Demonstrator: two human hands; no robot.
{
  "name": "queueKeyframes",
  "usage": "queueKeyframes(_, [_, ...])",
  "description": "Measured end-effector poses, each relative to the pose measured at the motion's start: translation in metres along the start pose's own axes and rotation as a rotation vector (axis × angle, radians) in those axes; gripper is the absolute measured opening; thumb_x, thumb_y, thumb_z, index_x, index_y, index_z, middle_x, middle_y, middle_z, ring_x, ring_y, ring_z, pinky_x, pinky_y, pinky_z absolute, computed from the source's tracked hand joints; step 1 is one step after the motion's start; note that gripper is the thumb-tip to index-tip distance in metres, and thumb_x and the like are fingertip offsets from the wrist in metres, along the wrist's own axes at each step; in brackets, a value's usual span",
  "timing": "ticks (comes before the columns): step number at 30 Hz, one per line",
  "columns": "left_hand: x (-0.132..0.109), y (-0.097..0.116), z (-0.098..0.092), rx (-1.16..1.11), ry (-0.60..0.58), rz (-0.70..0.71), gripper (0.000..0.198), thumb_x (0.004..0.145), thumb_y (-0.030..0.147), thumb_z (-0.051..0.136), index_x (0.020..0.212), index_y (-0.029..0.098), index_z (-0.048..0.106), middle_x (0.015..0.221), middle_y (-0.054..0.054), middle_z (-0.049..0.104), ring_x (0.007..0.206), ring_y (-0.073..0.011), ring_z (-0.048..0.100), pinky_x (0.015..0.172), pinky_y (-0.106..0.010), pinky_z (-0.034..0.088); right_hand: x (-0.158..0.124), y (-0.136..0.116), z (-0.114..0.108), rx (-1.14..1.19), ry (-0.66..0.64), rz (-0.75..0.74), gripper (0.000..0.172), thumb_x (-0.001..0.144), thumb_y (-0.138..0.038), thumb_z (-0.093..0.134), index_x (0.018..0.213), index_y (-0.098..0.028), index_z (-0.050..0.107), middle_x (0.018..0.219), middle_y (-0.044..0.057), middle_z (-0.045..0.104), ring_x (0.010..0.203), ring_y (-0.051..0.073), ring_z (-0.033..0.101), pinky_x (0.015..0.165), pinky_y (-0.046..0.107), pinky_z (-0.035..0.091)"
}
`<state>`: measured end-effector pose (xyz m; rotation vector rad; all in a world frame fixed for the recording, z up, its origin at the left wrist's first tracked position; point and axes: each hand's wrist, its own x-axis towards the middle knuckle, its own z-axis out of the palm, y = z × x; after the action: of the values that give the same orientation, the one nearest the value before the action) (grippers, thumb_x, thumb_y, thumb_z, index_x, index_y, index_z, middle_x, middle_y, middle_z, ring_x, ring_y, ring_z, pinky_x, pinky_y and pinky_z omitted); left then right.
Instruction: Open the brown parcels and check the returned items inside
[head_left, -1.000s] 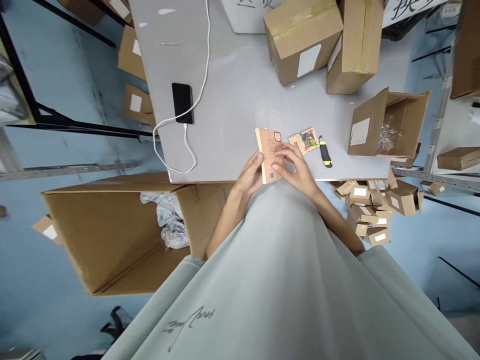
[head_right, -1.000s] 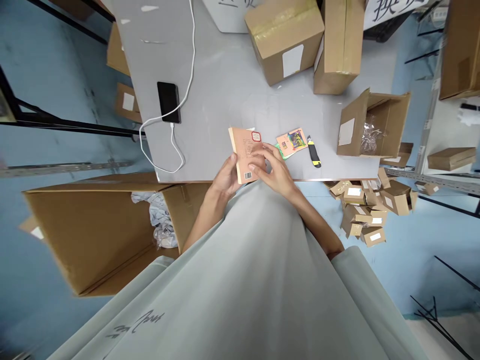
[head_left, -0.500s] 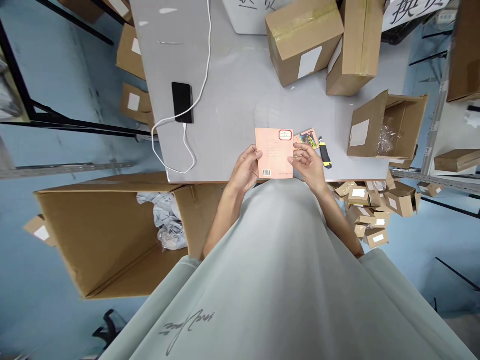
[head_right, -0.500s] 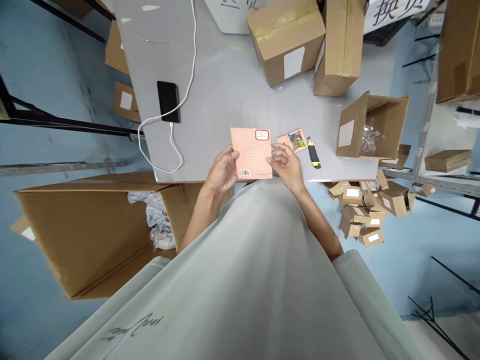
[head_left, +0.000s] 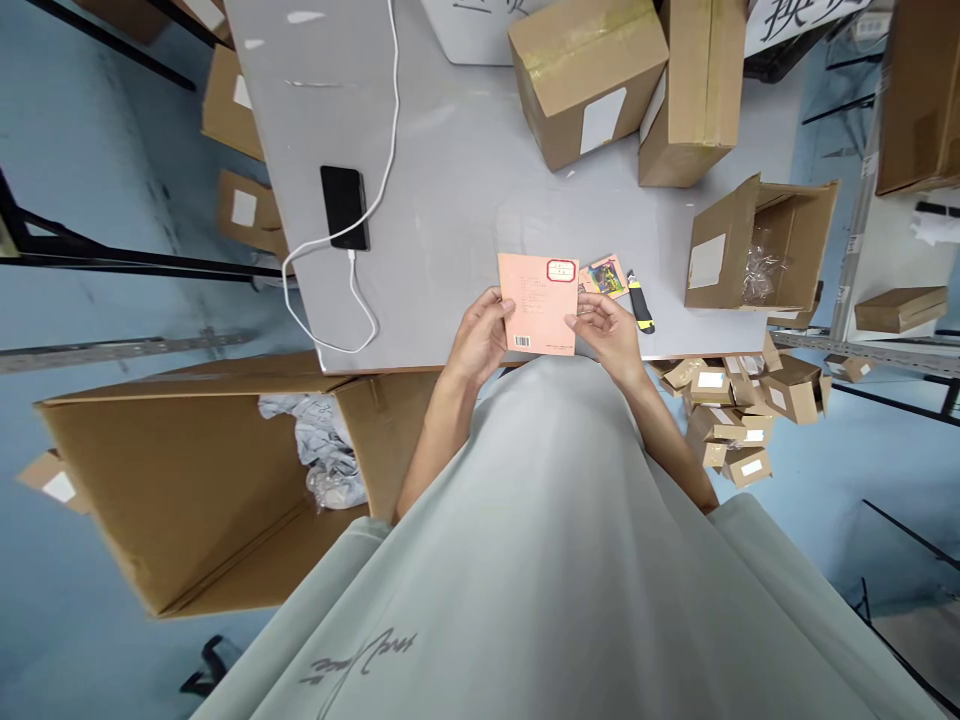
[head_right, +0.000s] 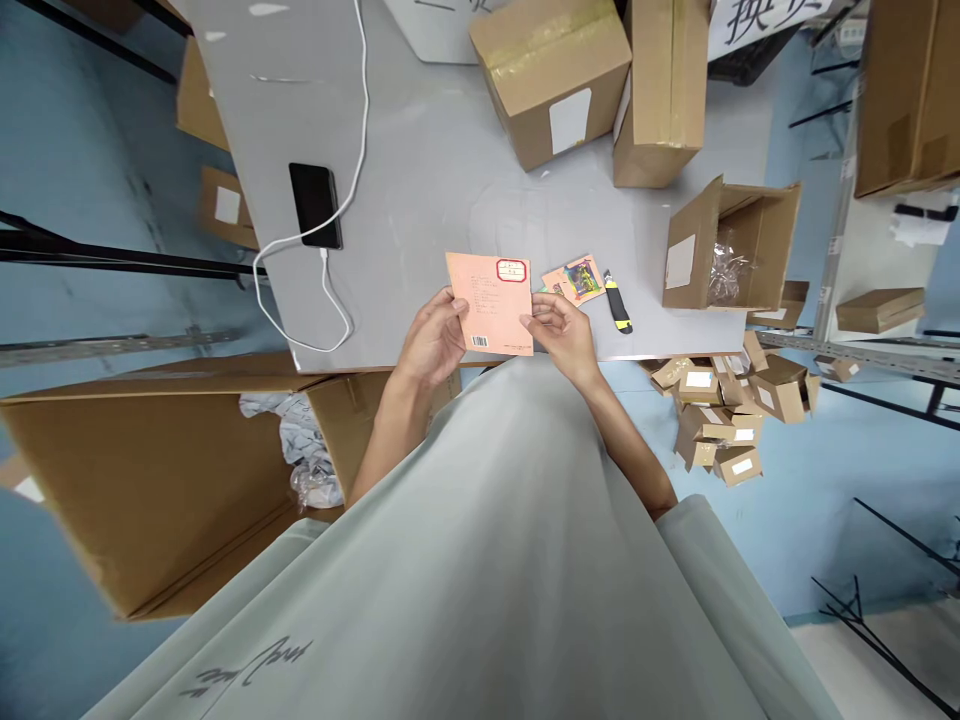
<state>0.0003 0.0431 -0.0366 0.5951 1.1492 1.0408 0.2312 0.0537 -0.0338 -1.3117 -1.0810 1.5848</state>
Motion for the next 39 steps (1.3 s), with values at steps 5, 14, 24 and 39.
queueKeyframes(5, [0.006,-0.011,-0.002,0.076,0.084,0.056,0.05,0.093,0.065,0.089,0.121,0.028,0.072,0.135,-0.011,0.084,0.135,-0.0335,0.08,0.108,-0.048,0.07,-0.002,0.0,0.003,-0.064,0.01,-0.011,0.054,0.087,-0.067,0.093,0.118,-0.027,0.075,0.12,0.007,0.081,0.1,0.022,0.08,0.098,0.042,0.071])
queueKeyframes(14, [-0.012,-0.02,0.037,0.154,0.029,0.154,0.074,0.088,0.08,0.093,0.135,0.028,0.07,0.142,-0.013,0.081,0.139,-0.0344,0.077,0.112,-0.048,0.069,-0.023,-0.006,0.025,-0.7,0.01,-0.319,0.021,0.114,-0.032,0.062,0.13,-0.029,0.075,0.13,0.009,0.077,0.12,0.027,0.076,0.106,0.039,0.067])
queueKeyframes(24, [-0.001,-0.021,0.028,0.095,0.186,0.132,0.042,0.095,0.06,0.088,0.109,0.022,0.074,0.109,-0.007,0.084,0.107,-0.0278,0.082,0.091,-0.039,0.068,-0.031,-0.023,0.021,-0.739,-0.044,-0.393,0.027,0.116,-0.041,0.066,0.138,-0.032,0.078,0.149,0.015,0.071,0.148,0.038,0.063,0.128,0.059,0.056])
queueKeyframes(39, [-0.004,0.006,0.023,0.186,-0.03,0.226,0.056,0.077,0.048,0.104,0.123,0.025,0.08,0.119,-0.008,0.086,0.123,-0.0331,0.08,0.109,-0.047,0.066,-0.007,-0.006,-0.015,-0.068,-0.067,0.019,0.052,0.084,-0.065,0.096,0.113,-0.028,0.073,0.115,0.004,0.082,0.097,0.022,0.079,0.086,0.036,0.069])
